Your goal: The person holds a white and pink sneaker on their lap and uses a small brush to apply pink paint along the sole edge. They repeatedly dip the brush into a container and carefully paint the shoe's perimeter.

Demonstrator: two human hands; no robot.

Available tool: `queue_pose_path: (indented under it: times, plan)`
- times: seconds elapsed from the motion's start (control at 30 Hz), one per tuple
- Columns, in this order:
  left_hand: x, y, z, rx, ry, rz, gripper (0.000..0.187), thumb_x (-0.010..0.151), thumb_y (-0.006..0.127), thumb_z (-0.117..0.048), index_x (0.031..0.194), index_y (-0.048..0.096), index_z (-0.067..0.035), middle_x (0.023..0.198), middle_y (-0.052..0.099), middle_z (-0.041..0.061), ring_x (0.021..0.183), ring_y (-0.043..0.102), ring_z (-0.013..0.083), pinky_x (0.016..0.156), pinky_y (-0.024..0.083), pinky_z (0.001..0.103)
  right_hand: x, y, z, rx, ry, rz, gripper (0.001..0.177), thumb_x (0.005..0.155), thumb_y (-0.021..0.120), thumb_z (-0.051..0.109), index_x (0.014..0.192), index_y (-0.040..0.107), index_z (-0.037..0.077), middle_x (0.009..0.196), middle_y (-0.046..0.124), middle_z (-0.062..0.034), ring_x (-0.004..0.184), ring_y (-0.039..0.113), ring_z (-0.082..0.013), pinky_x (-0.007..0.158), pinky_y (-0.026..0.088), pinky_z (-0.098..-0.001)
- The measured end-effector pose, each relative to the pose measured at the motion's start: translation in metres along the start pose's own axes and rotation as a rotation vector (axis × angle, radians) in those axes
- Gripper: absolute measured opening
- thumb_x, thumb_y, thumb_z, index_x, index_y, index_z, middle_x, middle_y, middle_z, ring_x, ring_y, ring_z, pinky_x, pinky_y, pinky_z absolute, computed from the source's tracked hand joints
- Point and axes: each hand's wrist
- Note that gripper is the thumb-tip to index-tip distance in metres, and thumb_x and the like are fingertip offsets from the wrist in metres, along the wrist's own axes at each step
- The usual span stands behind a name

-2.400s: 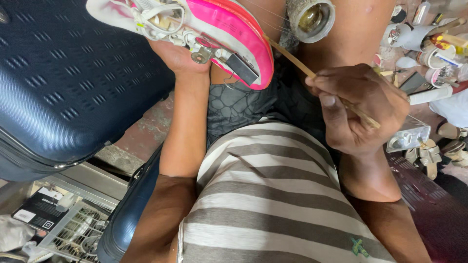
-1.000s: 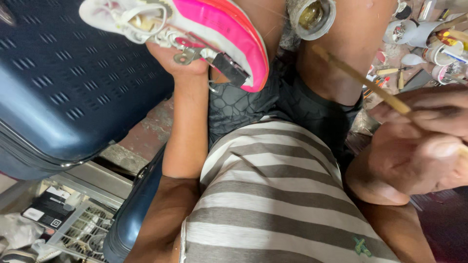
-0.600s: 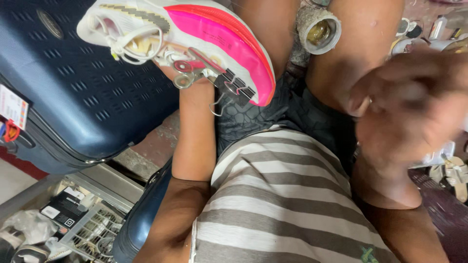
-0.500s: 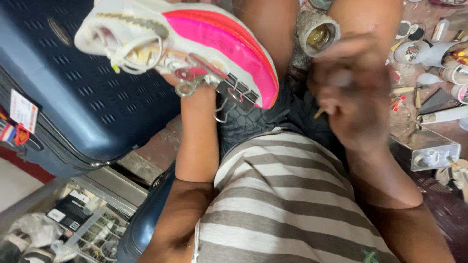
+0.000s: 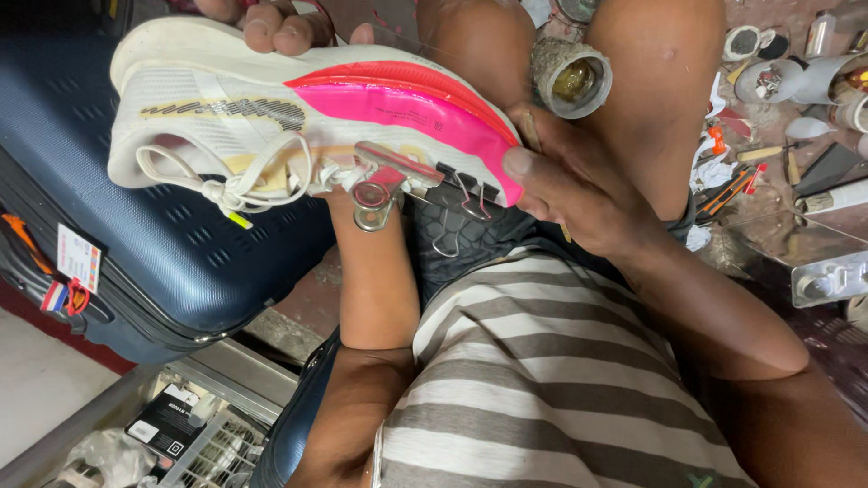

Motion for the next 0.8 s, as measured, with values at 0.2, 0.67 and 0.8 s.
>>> queue_pose_path:
  times: [0.2, 0.67, 0.8]
  plan:
    - [-0.002, 0.003, -0.001, -0.022, -0.012, -0.016, 0.079, 0.089, 0.069, -0.043, 0.151, 0.037, -0.007, 0.148, 0.048, 0.016, 0.136, 0.049, 0.0315, 0.119, 0.039, 0.050, 0.001, -0.001, -0.003, 0.086, 0.048, 0.017, 0.023, 0.108, 0.051, 0.026, 0.105, 0.054, 0.003, 0.076, 0.046, 0.0009, 0.061, 0.037, -0.0037, 0.051, 0.026, -0.0207]
    - [-0.005, 0.013, 0.010, -0.089, -0.037, -0.058, 0.082, 0.093, 0.060, -0.053, 0.155, 0.032, -0.009, 0.155, 0.042, 0.016, 0.142, 0.043, 0.0338, 0.123, 0.034, 0.053, 0.002, -0.006, -0.024, 0.102, 0.155, -0.130, 0.021, 0.103, 0.058, 0.017, 0.121, 0.055, 0.006, 0.072, 0.047, 0.0041, 0.055, 0.035, -0.0020, 0.045, 0.026, -0.0205]
    - [-0.005, 0.016, 0.018, -0.128, -0.042, -0.079, 0.083, 0.094, 0.058, -0.055, 0.157, 0.031, -0.010, 0.157, 0.040, 0.016, 0.144, 0.042, 0.0345, 0.124, 0.032, 0.054, 0.003, -0.005, -0.021, 0.026, 0.127, -0.126, 0.021, 0.106, 0.056, 0.018, 0.122, 0.058, 0.005, 0.074, 0.047, 0.0046, 0.055, 0.035, -0.0021, 0.046, 0.027, -0.0206]
Point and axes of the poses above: each hand's wrist, its own x-axis towards the middle knuckle, its own y-axis out of the palm, z = x × y
